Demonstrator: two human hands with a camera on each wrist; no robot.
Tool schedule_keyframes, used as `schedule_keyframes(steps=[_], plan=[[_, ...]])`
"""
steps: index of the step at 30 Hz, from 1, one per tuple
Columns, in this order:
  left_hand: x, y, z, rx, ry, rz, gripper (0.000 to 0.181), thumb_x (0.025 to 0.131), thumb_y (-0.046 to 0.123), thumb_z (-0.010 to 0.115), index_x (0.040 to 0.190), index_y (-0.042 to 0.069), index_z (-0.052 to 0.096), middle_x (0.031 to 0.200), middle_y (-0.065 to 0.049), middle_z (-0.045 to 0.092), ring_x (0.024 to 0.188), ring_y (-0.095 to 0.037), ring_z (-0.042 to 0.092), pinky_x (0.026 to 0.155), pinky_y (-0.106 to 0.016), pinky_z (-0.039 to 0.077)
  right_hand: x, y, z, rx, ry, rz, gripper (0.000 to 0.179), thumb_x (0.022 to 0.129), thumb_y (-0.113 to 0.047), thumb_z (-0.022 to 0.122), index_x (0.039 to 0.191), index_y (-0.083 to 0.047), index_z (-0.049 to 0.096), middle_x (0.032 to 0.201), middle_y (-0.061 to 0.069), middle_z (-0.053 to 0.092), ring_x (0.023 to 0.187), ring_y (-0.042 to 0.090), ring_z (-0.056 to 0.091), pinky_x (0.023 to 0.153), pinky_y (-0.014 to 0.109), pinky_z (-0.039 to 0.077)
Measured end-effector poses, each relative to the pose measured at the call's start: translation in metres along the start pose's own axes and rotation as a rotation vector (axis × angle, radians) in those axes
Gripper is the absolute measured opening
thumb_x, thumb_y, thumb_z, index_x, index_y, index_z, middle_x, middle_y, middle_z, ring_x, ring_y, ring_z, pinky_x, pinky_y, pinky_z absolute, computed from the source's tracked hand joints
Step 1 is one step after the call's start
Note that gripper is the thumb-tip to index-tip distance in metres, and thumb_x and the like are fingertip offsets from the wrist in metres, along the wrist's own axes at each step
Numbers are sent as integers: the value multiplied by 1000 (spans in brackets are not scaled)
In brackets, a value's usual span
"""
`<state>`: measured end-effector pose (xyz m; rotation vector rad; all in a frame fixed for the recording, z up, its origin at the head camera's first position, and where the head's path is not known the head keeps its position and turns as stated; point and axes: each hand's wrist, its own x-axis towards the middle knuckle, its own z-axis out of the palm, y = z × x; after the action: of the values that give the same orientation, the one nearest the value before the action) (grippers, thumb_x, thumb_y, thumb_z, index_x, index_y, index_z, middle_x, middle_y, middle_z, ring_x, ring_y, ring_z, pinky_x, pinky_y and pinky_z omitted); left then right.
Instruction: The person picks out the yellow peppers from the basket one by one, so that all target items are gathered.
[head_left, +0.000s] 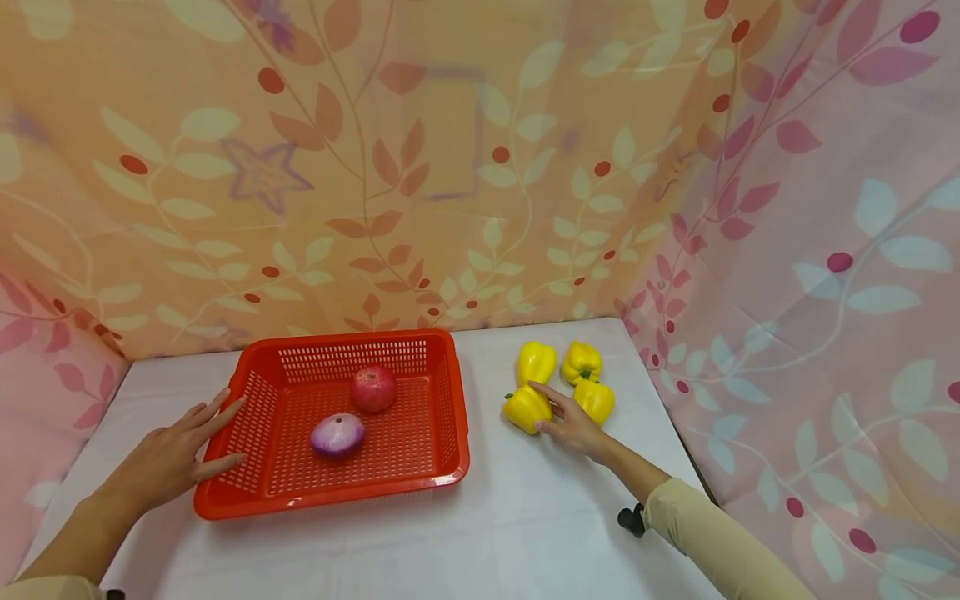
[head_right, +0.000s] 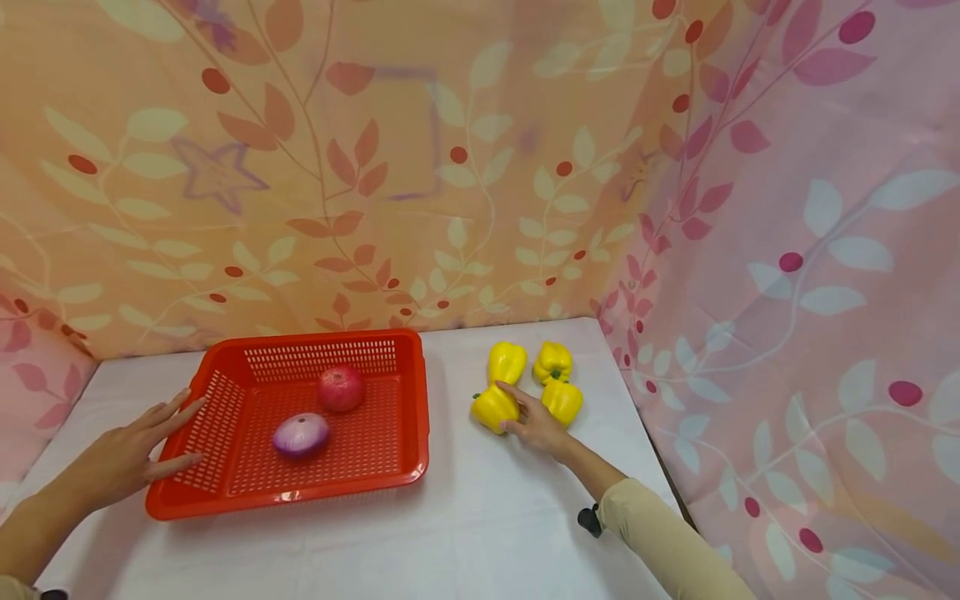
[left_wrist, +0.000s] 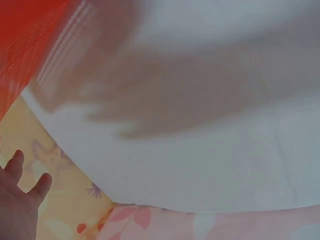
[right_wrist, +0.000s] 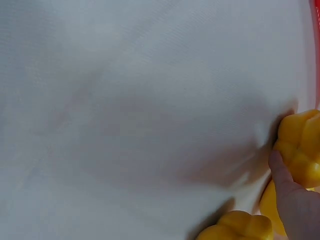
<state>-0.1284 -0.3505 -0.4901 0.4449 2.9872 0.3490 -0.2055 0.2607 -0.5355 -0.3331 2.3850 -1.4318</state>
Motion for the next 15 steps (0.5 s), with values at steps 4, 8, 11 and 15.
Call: schedule_keyframes(steps=[4, 8, 11, 15], plan=[[0, 0, -1, -6, -4, -3, 95, 88, 58, 66, 159, 15, 20, 159, -25, 24, 128, -60, 37, 89, -77, 39, -2, 1, 1, 19, -9, 0, 72, 93, -3, 68, 155, -15, 35, 161, 11, 31, 149, 32, 26, 119, 50, 22], [0, 1, -2, -10, -4, -1, 94, 89, 59, 64, 159, 15, 21, 160, -25, 23, 129, -60, 36, 90, -78, 38, -2, 0, 1, 7, -11, -1, 72, 93, -3, 68, 156, -15, 34, 161, 10, 30, 149, 31, 25, 119, 50, 21], [0, 1, -2, -16, -7, -5, 94, 88, 60, 64, 159, 15, 21, 160, -25, 23, 129, -60, 36, 91, -78, 37, -1, -2, 0, -12, -17, -3, 72, 94, -3, 67, 156, -15, 34, 162, 10, 30, 149, 31, 24, 119, 50, 21], [0, 2, -3, -14, -24, -17, 96, 88, 61, 64, 159, 15, 20, 160, -25, 23, 130, -60, 34, 92, -79, 35, 0, -5, -1, -52, -25, 5, 71, 94, -5, 67, 156, -15, 33, 161, 11, 31, 149, 32, 26, 119, 53, 22]])
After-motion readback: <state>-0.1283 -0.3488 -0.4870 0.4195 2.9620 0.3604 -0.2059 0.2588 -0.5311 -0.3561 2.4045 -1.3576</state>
